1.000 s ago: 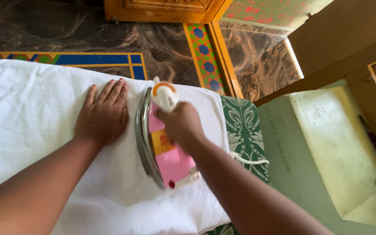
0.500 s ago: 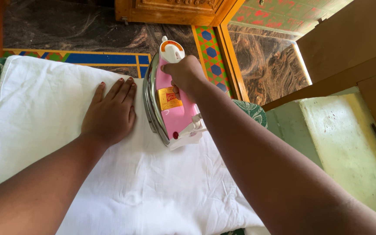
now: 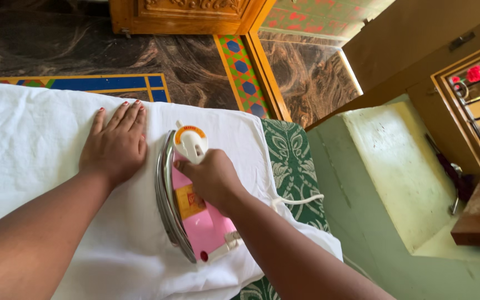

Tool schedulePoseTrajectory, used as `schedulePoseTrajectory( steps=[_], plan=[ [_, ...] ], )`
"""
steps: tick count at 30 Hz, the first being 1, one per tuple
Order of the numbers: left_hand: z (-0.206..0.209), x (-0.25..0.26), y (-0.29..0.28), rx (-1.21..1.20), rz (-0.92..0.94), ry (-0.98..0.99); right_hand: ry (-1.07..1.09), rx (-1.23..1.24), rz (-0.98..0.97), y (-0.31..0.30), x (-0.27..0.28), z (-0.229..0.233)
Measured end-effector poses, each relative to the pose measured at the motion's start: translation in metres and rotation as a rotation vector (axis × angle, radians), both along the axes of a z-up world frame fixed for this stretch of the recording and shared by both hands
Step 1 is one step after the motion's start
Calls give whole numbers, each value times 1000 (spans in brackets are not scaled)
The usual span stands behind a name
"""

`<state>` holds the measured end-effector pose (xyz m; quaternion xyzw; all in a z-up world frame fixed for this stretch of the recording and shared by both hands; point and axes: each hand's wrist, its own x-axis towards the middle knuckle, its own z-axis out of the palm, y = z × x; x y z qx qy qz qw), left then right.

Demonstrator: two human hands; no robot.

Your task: The person irons a white shirt on a green patterned ironing board. They smooth the fabric with their hands, use a pink electric iron to press the shirt, and repeatedly adjust the shirt's position to cover different areas.

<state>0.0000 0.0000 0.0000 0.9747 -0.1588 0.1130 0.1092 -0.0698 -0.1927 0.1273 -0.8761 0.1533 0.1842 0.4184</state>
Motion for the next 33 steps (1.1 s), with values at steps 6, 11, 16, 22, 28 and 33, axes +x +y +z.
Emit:
schedulePoseTrajectory(
  steps=[6, 11, 16, 22, 28, 33],
  plan=[
    [-2, 3, -1, 36, 24, 24, 41, 38, -46, 5, -33, 14],
    [-7, 4, -3, 77, 34, -3, 82, 53, -77, 5, -39, 19],
    [-10, 2, -3, 51, 33, -17, 45, -54, -99, 7, -38, 16],
    [-7, -1, -3, -2, 14, -49, -18, -144, -56, 4, -14, 4],
    [-3, -3, -5, -19, 29, -55, -63, -106, -43, 5, 44, -8],
    [-1, -2, -4, 7, 6, -85, -120, -75, -40, 6, 93, -5]
  ],
)
